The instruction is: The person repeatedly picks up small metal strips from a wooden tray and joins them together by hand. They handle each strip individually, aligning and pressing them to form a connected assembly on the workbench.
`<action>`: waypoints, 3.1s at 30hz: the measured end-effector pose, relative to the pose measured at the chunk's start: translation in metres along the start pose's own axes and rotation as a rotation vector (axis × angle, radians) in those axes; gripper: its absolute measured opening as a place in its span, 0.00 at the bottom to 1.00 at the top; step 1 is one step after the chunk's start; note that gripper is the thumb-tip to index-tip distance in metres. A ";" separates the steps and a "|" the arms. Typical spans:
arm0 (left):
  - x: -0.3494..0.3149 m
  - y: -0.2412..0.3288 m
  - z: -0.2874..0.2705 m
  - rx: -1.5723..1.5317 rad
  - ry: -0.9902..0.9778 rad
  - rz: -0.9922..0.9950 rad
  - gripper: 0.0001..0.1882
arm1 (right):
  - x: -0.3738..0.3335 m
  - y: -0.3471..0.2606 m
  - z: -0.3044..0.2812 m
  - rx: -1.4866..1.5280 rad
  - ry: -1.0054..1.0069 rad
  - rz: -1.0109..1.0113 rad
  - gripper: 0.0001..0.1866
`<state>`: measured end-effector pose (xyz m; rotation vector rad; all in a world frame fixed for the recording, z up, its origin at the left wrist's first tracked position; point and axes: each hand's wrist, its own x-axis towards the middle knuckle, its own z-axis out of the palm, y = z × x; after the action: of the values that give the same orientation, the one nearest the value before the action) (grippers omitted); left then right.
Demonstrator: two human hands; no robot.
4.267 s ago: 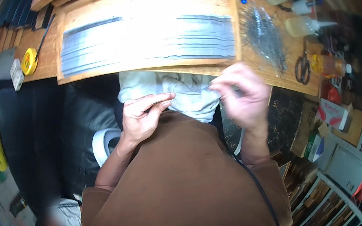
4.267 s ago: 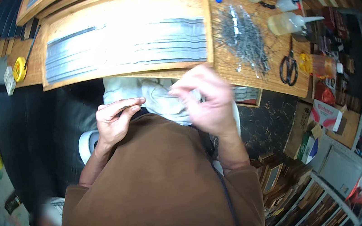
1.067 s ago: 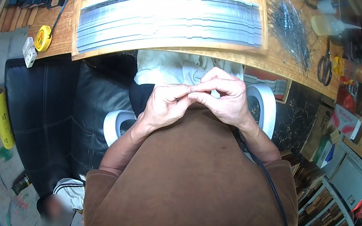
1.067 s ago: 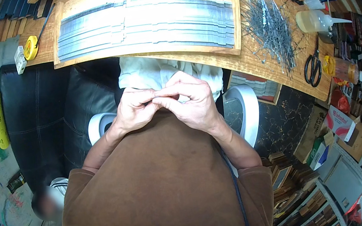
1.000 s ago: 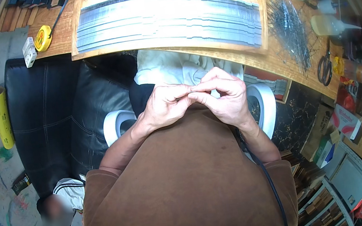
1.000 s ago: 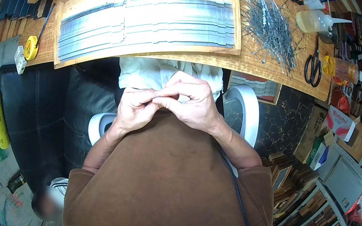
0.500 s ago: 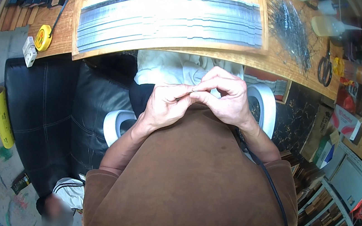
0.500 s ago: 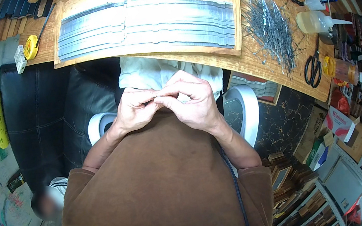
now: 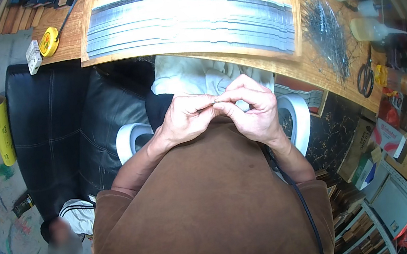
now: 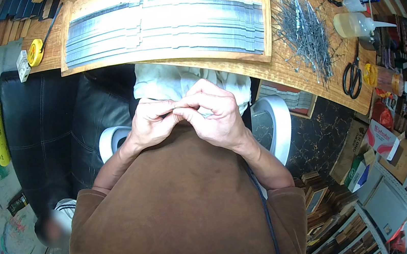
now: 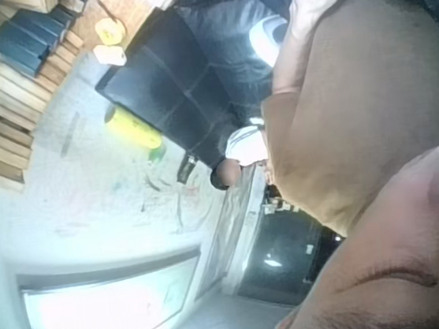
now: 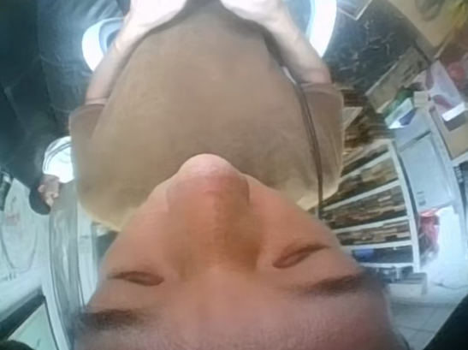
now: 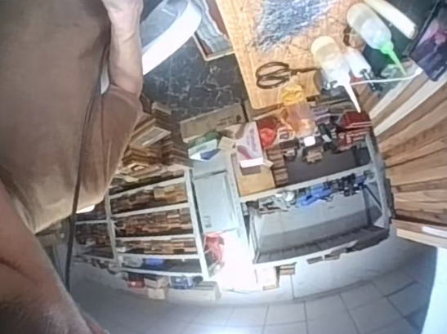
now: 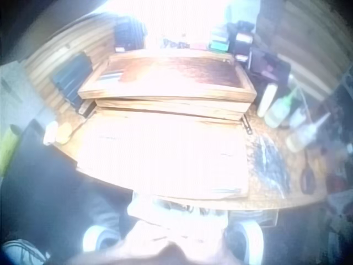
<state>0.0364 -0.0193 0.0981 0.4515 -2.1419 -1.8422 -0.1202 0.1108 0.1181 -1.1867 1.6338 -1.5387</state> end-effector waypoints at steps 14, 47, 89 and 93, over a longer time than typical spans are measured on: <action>0.000 0.003 0.002 -0.002 0.016 -0.005 0.11 | 0.001 -0.003 0.000 -0.006 0.019 -0.025 0.09; 0.088 0.046 0.008 0.313 0.066 0.456 0.20 | 0.044 -0.029 -0.060 -0.186 0.100 -0.290 0.13; 0.045 -0.003 -0.001 -0.131 -0.205 -0.271 0.08 | 0.000 0.031 -0.005 0.307 0.169 0.437 0.06; 0.014 -0.010 0.006 0.047 0.008 0.036 0.03 | -0.001 0.012 -0.001 0.060 0.087 0.108 0.10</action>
<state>0.0217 -0.0213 0.0876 0.4271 -2.1772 -1.7713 -0.1233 0.1119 0.1061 -0.9966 1.6673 -1.5786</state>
